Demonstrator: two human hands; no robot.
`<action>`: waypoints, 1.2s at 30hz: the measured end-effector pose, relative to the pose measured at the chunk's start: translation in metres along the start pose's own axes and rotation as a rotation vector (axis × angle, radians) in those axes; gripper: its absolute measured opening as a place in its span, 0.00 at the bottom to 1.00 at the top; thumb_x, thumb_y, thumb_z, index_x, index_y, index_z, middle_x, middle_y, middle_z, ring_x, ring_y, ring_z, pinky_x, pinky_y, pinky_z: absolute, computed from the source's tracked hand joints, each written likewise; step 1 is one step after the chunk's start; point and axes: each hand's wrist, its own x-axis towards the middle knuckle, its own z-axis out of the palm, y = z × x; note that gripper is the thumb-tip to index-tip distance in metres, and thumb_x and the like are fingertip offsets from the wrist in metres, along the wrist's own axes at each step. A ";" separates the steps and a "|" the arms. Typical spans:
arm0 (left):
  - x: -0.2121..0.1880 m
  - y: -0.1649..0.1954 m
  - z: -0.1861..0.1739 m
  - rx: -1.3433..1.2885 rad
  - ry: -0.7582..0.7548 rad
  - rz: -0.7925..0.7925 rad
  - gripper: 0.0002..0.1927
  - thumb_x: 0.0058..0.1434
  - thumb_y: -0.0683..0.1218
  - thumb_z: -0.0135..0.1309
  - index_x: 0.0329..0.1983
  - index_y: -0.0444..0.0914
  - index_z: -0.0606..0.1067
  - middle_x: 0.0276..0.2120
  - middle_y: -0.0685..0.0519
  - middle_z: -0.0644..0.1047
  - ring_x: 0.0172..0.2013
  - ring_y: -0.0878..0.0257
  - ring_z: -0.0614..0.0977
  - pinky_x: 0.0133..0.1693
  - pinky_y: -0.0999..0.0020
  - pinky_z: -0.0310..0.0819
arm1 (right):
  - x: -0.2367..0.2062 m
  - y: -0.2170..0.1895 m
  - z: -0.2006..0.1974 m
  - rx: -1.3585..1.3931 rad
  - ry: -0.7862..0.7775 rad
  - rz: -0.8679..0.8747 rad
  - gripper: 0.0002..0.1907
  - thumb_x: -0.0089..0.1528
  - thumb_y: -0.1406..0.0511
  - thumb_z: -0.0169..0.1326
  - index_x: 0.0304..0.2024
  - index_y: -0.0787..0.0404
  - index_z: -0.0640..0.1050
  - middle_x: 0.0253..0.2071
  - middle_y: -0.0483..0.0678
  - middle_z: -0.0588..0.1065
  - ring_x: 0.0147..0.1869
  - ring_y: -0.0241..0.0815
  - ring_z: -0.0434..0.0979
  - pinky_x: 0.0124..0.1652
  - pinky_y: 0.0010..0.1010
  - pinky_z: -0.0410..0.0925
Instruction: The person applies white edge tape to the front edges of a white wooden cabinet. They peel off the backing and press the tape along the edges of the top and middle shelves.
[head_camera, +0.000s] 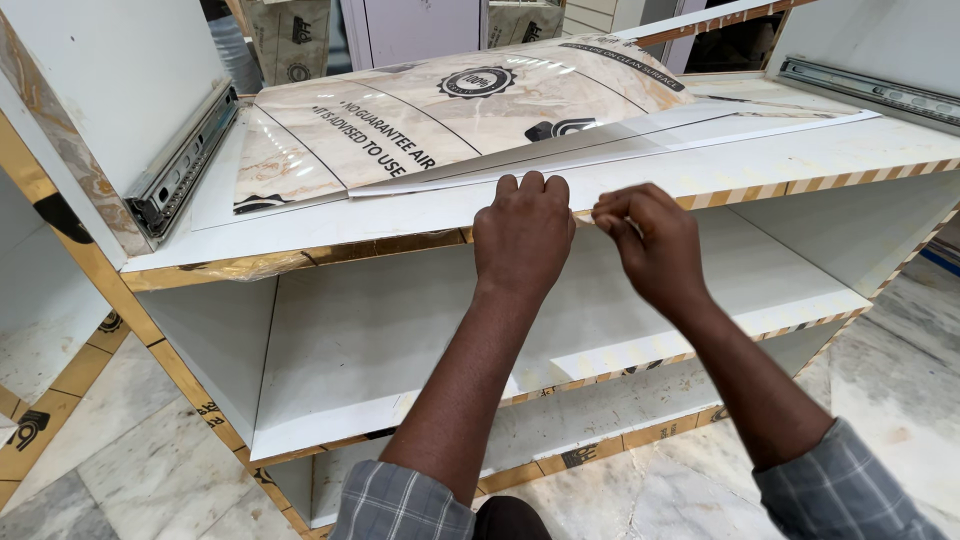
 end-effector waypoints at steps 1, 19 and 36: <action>0.001 -0.001 0.000 0.001 -0.005 0.005 0.08 0.59 0.50 0.61 0.32 0.41 0.76 0.31 0.56 0.77 0.39 0.61 0.80 0.24 0.65 0.79 | -0.007 -0.002 0.002 -0.034 0.026 -0.027 0.03 0.66 0.72 0.59 0.37 0.64 0.78 0.45 0.49 0.78 0.50 0.41 0.82 0.46 0.28 0.77; -0.002 -0.007 0.001 0.026 0.022 0.072 0.11 0.60 0.52 0.63 0.32 0.42 0.77 0.31 0.56 0.78 0.39 0.62 0.80 0.26 0.66 0.79 | -0.044 -0.017 0.078 -0.374 0.127 -0.091 0.08 0.62 0.76 0.57 0.44 0.68 0.80 0.48 0.53 0.78 0.50 0.49 0.79 0.42 0.37 0.75; -0.213 -0.091 0.041 -1.721 -0.032 -1.029 0.10 0.73 0.47 0.44 0.49 0.37 0.70 0.41 0.47 0.75 0.40 0.61 0.80 0.40 0.61 0.78 | -0.098 -0.045 0.117 0.996 -0.384 0.906 0.12 0.64 0.65 0.60 0.45 0.63 0.73 0.42 0.53 0.78 0.50 0.44 0.82 0.47 0.36 0.76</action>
